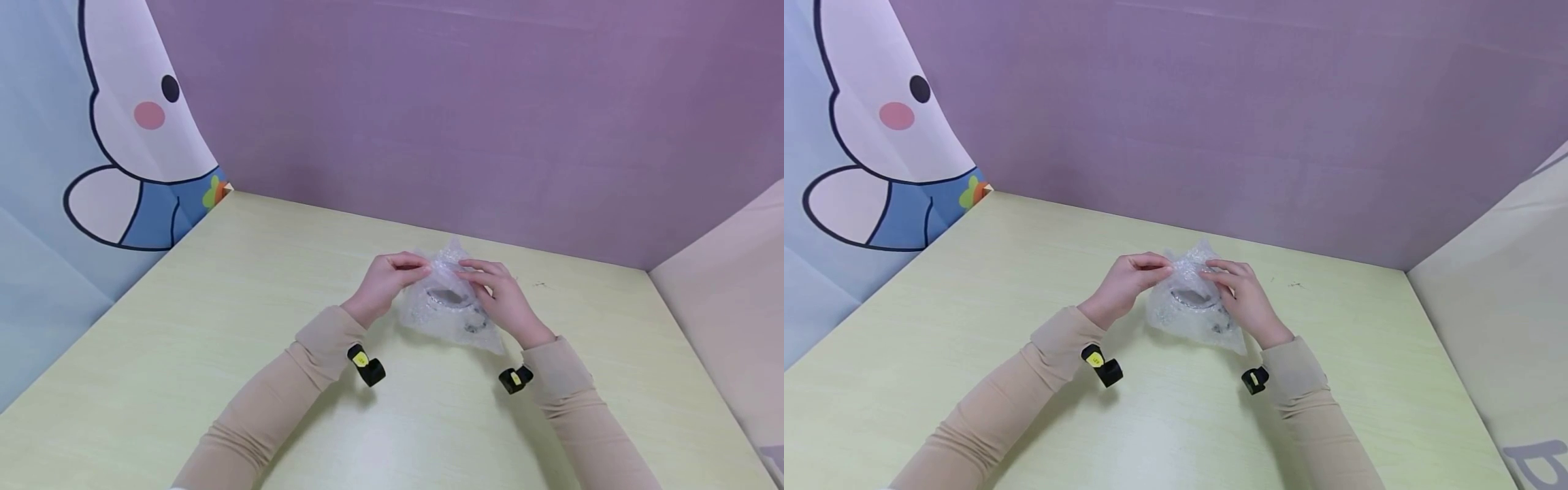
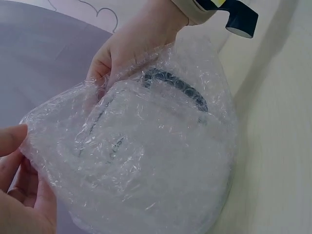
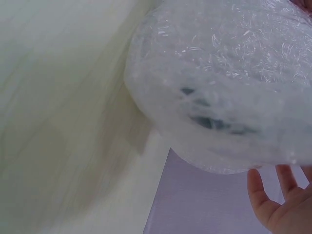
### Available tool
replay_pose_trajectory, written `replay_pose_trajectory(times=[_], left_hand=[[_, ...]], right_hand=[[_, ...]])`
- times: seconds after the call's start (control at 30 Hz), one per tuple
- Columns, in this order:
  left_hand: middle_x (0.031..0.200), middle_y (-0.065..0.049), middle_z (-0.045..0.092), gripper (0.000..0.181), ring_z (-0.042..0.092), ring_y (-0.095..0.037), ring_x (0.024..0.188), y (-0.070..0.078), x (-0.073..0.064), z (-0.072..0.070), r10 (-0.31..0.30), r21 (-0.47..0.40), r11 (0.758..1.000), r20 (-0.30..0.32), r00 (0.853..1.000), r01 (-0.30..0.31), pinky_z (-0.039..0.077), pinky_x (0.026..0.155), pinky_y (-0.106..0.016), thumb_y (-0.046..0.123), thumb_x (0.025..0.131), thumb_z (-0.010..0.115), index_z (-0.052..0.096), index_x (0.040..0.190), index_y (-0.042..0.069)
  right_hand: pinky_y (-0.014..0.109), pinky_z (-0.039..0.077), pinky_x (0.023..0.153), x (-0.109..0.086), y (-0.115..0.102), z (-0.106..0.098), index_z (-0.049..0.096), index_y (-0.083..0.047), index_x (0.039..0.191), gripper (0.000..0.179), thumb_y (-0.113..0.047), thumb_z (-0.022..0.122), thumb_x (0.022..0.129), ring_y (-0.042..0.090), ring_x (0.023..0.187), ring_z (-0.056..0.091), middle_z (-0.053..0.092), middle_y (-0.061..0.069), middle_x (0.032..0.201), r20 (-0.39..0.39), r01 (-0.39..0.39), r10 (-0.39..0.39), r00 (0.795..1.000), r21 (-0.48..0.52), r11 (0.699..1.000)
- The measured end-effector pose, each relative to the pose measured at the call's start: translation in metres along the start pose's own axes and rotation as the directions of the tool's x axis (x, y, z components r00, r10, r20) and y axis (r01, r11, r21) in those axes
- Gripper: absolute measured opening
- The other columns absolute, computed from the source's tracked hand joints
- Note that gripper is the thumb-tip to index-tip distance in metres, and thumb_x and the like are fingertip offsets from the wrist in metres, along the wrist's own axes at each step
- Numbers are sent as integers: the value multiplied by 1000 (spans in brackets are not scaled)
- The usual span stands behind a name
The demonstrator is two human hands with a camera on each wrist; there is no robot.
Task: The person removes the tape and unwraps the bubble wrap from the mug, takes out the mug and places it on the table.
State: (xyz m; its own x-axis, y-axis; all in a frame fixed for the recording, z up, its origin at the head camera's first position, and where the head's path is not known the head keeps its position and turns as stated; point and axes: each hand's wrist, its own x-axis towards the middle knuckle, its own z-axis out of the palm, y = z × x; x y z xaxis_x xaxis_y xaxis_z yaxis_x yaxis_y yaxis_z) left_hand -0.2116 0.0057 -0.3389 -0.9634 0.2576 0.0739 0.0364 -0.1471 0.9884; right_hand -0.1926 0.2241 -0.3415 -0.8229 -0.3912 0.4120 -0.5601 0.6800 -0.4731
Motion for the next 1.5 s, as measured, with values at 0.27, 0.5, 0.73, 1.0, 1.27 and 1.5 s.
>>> replay_pose_trajectory(times=[0.27, 0.5, 0.73, 1.0, 1.27, 1.5], left_hand=[[101, -11, 65, 19, 60, -17, 95, 14, 1, 3, 73, 396, 908, 167, 983, -135, 50, 85, -25, 7, 87, 66, 65, 105, 0], [104, -2, 64, 27, 59, -16, 95, 30, -5, 21, 188, 692, 622, 321, 928, -366, 49, 83, -27, 19, 86, 70, 69, 111, 10], [95, 0, 65, 12, 59, -16, 87, 34, -11, 24, 259, 787, 418, 377, 890, -454, 48, 76, -26, 18, 88, 67, 73, 97, 11], [96, -3, 64, 4, 57, -19, 97, 23, -14, 19, 341, 720, 462, 394, 854, -517, 47, 87, -29, 7, 89, 64, 68, 91, 8], [102, -7, 64, 3, 57, -21, 102, 12, -12, 13, 328, 562, 700, 295, 897, -441, 47, 92, -33, 3, 89, 63, 65, 90, 3], [106, -16, 66, 7, 61, -25, 100, 6, -7, 10, 228, 382, 884, 153, 962, -270, 51, 86, -29, -1, 90, 60, 64, 94, -3]], right_hand=[[53, 39, 98, -2, 3, 0, 68, 0, 111, 28, 9, 55, 89, 37, 117, 48, 58, 17, 128, -2, -3, 2, 1000, -12, 1000], [53, 41, 96, -3, 4, -1, 68, 1, 112, 28, 10, 55, 88, 36, 117, 47, 56, 17, 129, 1, -10, 10, 1000, -24, 1000], [51, 42, 92, -2, 4, 1, 68, 0, 112, 29, 10, 54, 89, 36, 115, 48, 56, 17, 129, 8, 8, -8, 1000, -21, 1000], [52, 41, 94, -2, 6, 1, 68, 0, 111, 29, 11, 54, 88, 36, 114, 49, 57, 17, 129, -7, 17, -17, 1000, -19, 1000], [52, 41, 95, -4, 7, 2, 69, 0, 110, 28, 10, 55, 88, 36, 113, 50, 58, 17, 128, -12, 12, -12, 1000, -30, 999], [51, 41, 96, -4, 6, 2, 68, 4, 109, 24, 8, 55, 89, 35, 114, 49, 58, 17, 128, -10, -32, 32, 999, -6, 999]])
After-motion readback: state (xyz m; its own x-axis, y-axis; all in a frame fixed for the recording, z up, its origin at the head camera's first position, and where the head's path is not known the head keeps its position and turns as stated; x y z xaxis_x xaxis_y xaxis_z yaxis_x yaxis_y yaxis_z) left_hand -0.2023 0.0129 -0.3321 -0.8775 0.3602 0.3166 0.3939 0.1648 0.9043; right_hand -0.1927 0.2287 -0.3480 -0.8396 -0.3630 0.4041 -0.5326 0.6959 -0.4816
